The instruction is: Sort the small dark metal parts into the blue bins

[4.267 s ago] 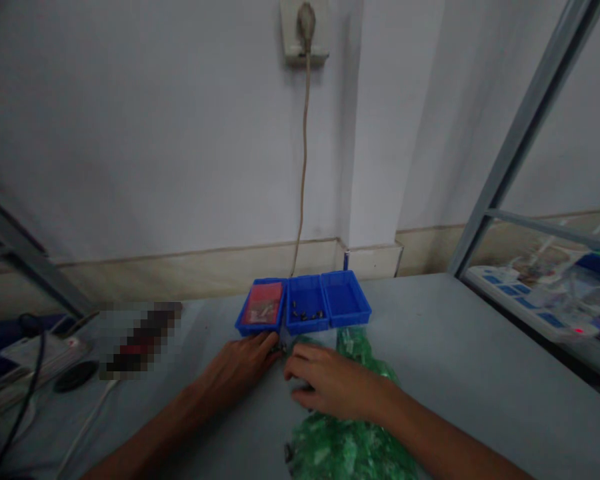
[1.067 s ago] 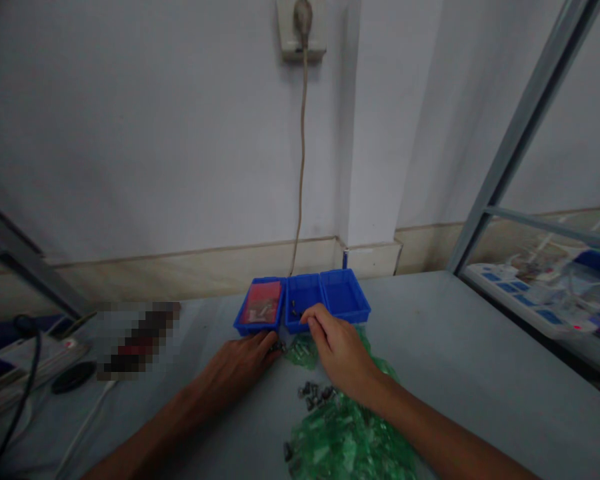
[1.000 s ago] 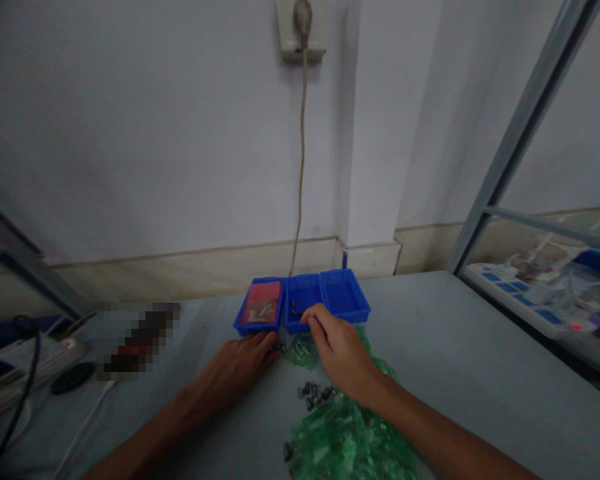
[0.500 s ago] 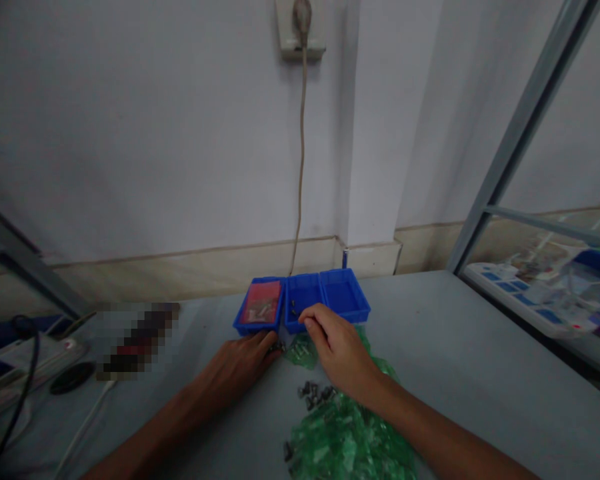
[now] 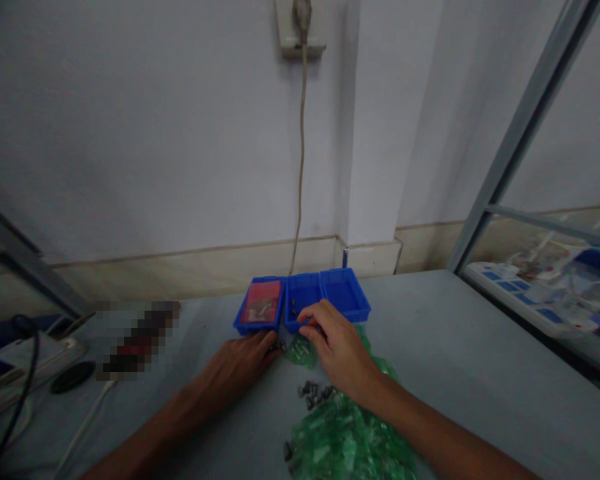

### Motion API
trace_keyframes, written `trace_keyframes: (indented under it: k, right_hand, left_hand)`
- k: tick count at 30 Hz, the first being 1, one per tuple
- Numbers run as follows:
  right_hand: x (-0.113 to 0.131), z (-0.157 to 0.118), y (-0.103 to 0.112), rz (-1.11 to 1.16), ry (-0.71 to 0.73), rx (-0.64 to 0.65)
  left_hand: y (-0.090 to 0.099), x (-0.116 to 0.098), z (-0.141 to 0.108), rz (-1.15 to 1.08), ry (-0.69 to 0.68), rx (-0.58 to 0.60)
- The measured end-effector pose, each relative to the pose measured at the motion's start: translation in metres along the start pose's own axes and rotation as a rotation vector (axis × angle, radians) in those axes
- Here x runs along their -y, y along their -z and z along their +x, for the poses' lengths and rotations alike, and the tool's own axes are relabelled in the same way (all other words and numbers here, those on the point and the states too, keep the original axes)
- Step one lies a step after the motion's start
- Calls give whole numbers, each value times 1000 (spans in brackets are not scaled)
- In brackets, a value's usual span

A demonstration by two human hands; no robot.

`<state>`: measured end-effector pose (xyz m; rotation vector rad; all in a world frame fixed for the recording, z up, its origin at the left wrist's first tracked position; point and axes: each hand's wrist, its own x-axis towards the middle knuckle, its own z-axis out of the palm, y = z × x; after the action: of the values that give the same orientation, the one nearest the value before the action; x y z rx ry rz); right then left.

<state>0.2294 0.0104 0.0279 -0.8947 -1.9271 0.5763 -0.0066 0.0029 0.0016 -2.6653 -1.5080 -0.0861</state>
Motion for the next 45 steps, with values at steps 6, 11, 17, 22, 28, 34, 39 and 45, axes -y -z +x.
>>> trace_keyframes:
  k: [6, 11, 17, 22, 28, 34, 39, 45]
  right_hand:
    - [-2, -1, 0, -32, 0, 12]
    - [-2, -2, -1, -17, -11, 24]
    - [0, -2, -1, -14, 23, 36]
    - [1, -3, 0, -3, 29, 25]
    - [1, -5, 1, 1, -38, 33]
    - [2, -4, 1, 8, -57, 30]
    - [2, -3, 2, -1, -67, 7]
    - [5, -3, 3, 16, -75, -32]
  left_hand:
    - [1, 0, -1, 4, 3, 11]
    - [0, 0, 0, 4, 4, 13]
    - [3, -1, 1, 4, 14, 40]
    - [6, -2, 1, 6, 10, 30]
    - [6, -2, 0, 18, 12, 43]
    - [-1, 1, 0, 21, 18, 29]
    - [3, 0, -1, 3, 11, 34]
    - [1, 1, -1, -4, 15, 17]
